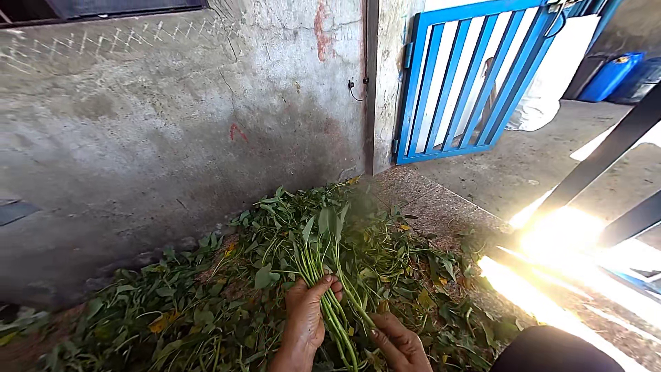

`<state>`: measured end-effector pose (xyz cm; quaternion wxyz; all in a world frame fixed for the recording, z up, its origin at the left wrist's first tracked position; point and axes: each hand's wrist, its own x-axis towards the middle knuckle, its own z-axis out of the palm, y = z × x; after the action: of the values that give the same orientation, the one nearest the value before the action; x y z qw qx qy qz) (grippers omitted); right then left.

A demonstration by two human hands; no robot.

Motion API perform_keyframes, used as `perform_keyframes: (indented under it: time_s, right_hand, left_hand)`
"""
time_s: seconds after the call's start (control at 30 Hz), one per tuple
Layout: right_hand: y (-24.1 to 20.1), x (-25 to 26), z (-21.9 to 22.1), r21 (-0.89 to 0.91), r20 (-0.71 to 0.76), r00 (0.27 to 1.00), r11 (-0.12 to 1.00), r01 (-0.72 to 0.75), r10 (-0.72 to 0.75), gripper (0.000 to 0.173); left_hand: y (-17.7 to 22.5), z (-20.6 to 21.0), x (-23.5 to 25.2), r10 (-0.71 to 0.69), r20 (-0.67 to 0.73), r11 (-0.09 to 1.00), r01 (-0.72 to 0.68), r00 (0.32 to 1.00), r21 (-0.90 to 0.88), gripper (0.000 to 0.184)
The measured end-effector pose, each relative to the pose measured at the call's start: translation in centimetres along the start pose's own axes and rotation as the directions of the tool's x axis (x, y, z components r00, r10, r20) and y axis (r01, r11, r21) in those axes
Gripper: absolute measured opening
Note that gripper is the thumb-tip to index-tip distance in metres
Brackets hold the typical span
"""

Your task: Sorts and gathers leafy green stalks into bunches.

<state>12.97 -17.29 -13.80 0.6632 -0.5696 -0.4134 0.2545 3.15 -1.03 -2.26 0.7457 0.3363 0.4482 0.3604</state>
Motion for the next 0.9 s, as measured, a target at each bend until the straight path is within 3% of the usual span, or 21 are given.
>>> perform_keyframes:
  time_s: [0.17, 0.47, 0.7, 0.8, 0.9]
  right_hand:
    - [-0.5, 0.1, 0.9, -0.213, -0.023, 0.992, 0.970, 0.118, -0.125, 0.028]
    - [0.8, 0.7, 1.4, -0.575, -0.091, 0.901, 0.761, 0.300, -0.423, 0.029]
    - [0.6, 1.3, 1.6, -0.709, 0.034, 0.840, 0.579, 0.402, -0.541, 0.028]
    - [0.1, 1.1, 1.7, -0.627, 0.118, 0.889, 0.660, 0.413, -0.443, 0.022]
    - [-1.6, 1.2, 1.2, -0.326, 0.264, 0.958, 0.925, 0.195, -0.109, 0.019]
  left_hand:
    - [0.4, -0.2, 0.5, 0.071, -0.070, 0.997, -0.068, 0.995, 0.044, 0.014]
    - [0.7, -0.3, 0.6, 0.303, -0.175, 0.953, -0.292, 0.937, 0.086, 0.013]
    - [1.1, -0.8, 0.6, 0.202, 0.018, 0.978, -0.203, 0.979, 0.048, 0.013]
    - [1.2, -1.0, 0.8, 0.141, 0.091, 0.989, -0.145, 0.986, 0.038, 0.016]
    - [1.6, -1.0, 0.8, 0.086, 0.117, 0.995, -0.090, 0.989, 0.032, 0.015]
